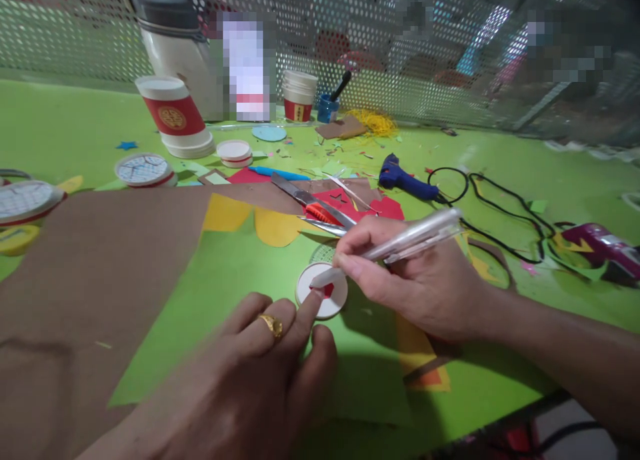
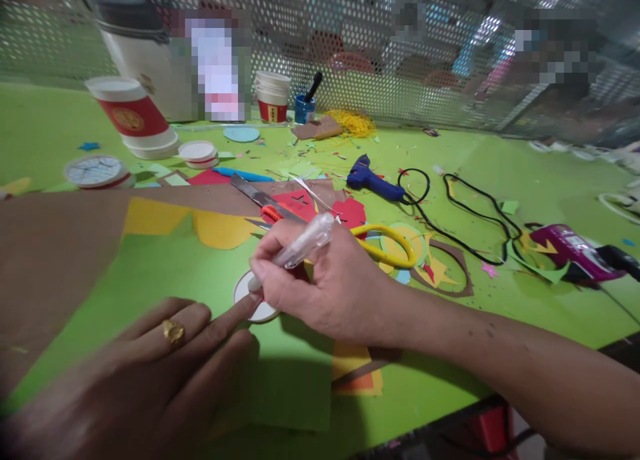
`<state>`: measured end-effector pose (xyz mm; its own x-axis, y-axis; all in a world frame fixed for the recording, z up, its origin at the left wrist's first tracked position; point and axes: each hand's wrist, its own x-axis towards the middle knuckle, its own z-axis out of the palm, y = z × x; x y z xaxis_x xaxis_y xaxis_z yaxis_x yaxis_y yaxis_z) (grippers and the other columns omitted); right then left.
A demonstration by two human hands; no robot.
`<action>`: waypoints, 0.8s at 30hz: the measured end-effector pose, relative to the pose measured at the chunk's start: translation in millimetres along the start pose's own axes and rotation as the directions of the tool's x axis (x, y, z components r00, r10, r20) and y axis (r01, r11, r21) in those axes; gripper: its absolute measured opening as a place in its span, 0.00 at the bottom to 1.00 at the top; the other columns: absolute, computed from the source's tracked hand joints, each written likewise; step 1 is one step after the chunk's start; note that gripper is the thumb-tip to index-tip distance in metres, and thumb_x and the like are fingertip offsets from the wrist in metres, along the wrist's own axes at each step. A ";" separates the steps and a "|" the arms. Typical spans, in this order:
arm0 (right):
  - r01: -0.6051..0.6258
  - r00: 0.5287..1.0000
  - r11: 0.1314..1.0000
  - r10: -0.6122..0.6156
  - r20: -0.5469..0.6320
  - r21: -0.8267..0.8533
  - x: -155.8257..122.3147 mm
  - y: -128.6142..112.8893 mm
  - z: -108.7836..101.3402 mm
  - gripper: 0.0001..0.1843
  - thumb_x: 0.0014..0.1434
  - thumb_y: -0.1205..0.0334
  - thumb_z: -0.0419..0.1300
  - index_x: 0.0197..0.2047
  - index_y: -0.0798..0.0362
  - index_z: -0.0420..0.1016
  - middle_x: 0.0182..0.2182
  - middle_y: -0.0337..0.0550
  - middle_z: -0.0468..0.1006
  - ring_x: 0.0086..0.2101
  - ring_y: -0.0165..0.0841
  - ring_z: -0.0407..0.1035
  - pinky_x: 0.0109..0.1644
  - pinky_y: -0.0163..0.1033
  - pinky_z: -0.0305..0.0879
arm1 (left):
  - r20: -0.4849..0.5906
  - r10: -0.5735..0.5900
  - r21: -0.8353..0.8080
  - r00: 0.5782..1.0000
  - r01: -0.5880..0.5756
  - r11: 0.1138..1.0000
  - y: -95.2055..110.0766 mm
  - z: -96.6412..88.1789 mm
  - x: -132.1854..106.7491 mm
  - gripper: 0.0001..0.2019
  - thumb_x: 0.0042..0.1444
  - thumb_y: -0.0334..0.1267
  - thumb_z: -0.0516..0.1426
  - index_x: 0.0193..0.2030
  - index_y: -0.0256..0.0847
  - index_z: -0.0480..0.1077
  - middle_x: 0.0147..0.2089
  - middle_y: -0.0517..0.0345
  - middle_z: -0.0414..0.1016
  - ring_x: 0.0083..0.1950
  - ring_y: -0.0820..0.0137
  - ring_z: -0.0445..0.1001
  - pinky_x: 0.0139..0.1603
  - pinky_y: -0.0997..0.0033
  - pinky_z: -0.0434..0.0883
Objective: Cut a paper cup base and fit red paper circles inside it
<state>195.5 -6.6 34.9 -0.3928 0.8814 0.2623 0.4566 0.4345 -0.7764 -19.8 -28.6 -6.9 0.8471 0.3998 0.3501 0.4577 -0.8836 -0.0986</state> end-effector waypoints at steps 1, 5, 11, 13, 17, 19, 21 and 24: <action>-0.003 1.000 1.000 0.003 -0.002 -0.001 0.1 0.0 -0.1 0.05 0.62 0.68 0.58 0.33 0.55 0.73 0.27 0.32 0.74 0.27 0.23 0.66 0.29 0.27 0.62 | -0.018 0.009 0.010 1.000 -0.009 1.000 -0.8 -0.7 0.8 0.12 0.59 0.33 0.49 0.44 0.38 0.71 0.41 0.52 0.73 0.40 0.64 0.65 0.44 0.63 0.61; -0.007 1.000 1.000 0.007 -0.005 0.007 0.8 -0.6 -1.0 0.06 0.62 0.68 0.58 0.32 0.54 0.72 0.26 0.32 0.74 0.26 0.23 0.65 0.28 0.28 0.61 | -0.012 0.035 0.024 0.999 -0.035 0.999 -2.1 -3.1 4.2 0.10 0.59 0.34 0.50 0.43 0.40 0.71 0.41 0.53 0.74 0.39 0.64 0.65 0.42 0.63 0.61; -0.019 1.000 1.000 0.019 -0.002 0.000 2.8 -0.6 -2.7 0.07 0.61 0.69 0.57 0.31 0.53 0.71 0.25 0.33 0.74 0.26 0.24 0.66 0.28 0.30 0.61 | 0.010 0.029 0.040 1.000 -0.030 0.999 -1.3 -4.0 5.5 0.12 0.59 0.35 0.49 0.45 0.39 0.71 0.43 0.51 0.75 0.40 0.63 0.65 0.43 0.63 0.61; -0.028 1.000 1.000 0.028 -0.002 -0.003 3.0 -0.7 -2.6 0.07 0.61 0.69 0.57 0.31 0.53 0.71 0.25 0.33 0.74 0.26 0.25 0.66 0.28 0.31 0.61 | -0.025 0.011 0.037 1.000 -0.011 0.999 -1.2 -3.6 4.5 0.12 0.59 0.33 0.49 0.44 0.40 0.71 0.42 0.52 0.74 0.41 0.64 0.66 0.43 0.64 0.61; -0.029 1.000 1.000 0.029 -0.010 0.007 2.1 -0.8 -1.3 0.06 0.61 0.68 0.57 0.32 0.53 0.72 0.26 0.33 0.74 0.26 0.25 0.66 0.28 0.31 0.61 | -0.011 0.026 0.042 1.000 -0.026 0.999 -1.6 -3.6 4.0 0.11 0.58 0.32 0.49 0.41 0.41 0.72 0.41 0.53 0.74 0.37 0.65 0.65 0.40 0.63 0.62; -0.022 1.000 1.000 0.022 -0.005 0.008 1.3 -0.8 -0.5 0.05 0.61 0.68 0.58 0.33 0.53 0.72 0.27 0.33 0.74 0.26 0.25 0.66 0.29 0.30 0.61 | 0.002 0.028 0.038 1.000 -0.028 0.999 -1.7 -4.0 4.9 0.11 0.58 0.32 0.50 0.40 0.41 0.72 0.42 0.54 0.74 0.37 0.65 0.65 0.40 0.63 0.62; -0.019 1.000 1.000 0.019 0.005 -0.002 0.8 -1.0 0.1 0.04 0.61 0.68 0.58 0.34 0.54 0.73 0.26 0.33 0.74 0.26 0.24 0.65 0.28 0.30 0.61 | -0.014 0.019 0.024 1.000 -0.019 1.000 -1.5 -4.2 6.2 0.11 0.58 0.32 0.49 0.40 0.41 0.73 0.40 0.55 0.73 0.38 0.65 0.65 0.41 0.64 0.62; -0.009 1.000 1.000 0.009 0.005 -0.013 1.0 -1.8 -0.1 0.05 0.61 0.68 0.58 0.33 0.54 0.72 0.26 0.32 0.73 0.26 0.24 0.65 0.28 0.29 0.61 | -0.037 0.007 0.001 0.999 -0.007 1.000 -0.7 -3.9 7.7 0.12 0.59 0.32 0.48 0.41 0.40 0.73 0.38 0.55 0.72 0.37 0.65 0.65 0.42 0.64 0.62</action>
<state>194.3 -6.5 36.5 -0.3925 0.8845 0.2522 0.4705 0.4287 -0.7713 -14.6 -25.9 -0.4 0.8397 0.3842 0.3838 0.4522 -0.8861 -0.1022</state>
